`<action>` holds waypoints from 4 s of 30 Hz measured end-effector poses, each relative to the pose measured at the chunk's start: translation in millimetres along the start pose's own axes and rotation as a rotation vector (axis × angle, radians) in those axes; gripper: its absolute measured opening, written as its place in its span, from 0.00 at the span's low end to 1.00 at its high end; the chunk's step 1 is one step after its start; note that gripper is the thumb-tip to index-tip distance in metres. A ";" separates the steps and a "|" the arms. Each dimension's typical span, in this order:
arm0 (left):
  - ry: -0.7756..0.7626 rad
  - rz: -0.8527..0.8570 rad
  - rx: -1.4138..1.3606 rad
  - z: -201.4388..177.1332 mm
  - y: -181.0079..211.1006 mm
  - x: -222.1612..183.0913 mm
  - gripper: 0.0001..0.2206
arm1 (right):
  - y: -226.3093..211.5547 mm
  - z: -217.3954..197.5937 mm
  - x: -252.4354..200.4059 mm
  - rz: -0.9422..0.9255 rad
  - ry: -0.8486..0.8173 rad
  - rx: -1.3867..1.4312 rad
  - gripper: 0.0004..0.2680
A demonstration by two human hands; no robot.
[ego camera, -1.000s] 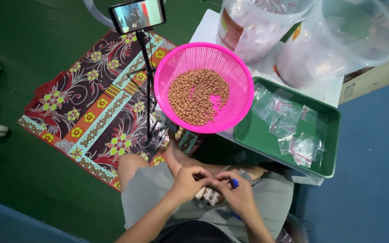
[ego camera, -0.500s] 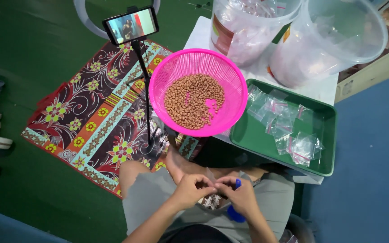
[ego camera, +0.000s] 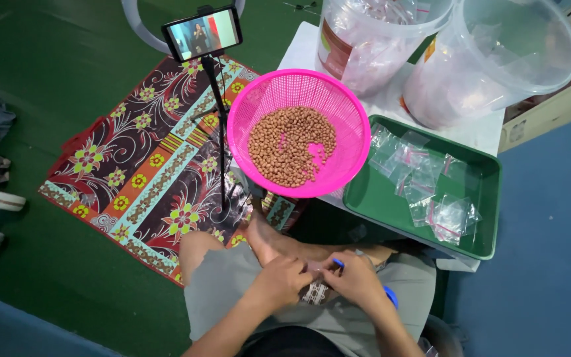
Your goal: Packaging small peanuts into plastic bags using a spoon
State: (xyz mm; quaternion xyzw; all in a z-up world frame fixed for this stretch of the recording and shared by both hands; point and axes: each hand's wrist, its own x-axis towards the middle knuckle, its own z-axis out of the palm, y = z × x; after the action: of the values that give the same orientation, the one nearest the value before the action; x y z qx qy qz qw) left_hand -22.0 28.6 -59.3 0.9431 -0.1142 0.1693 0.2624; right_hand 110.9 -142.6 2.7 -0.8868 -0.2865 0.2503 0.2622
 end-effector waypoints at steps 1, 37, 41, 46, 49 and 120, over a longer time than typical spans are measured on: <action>0.000 0.000 -0.001 -11.9 3.8 3.7 0.18 | 3.6 -0.5 1.1 0.000 -0.001 0.000 0.06; 0.600 -0.149 0.142 -143.1 -18.0 33.6 0.06 | -56.3 -56.5 77.0 -0.608 0.760 0.230 0.05; 0.734 -0.065 0.199 -156.8 -27.8 56.4 0.03 | -47.0 -56.5 81.2 -0.543 0.767 0.553 0.10; 0.809 0.045 0.223 -165.4 -45.9 85.4 0.02 | -58.1 -68.7 71.8 -0.607 0.848 0.505 0.10; 0.769 0.042 0.204 -162.1 -49.7 94.9 0.04 | -61.5 -74.7 66.6 -0.635 0.893 0.424 0.09; 0.135 -0.304 -0.559 -59.3 -4.8 28.1 0.08 | -28.6 6.3 -12.8 -0.480 0.364 0.339 0.03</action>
State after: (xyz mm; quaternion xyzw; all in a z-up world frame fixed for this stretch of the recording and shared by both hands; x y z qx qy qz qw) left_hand -10.1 60.7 -3.1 0.8275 0.0037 0.1525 0.5404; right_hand 87.3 -128.8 19.2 -0.7680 -0.3901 0.0633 0.5041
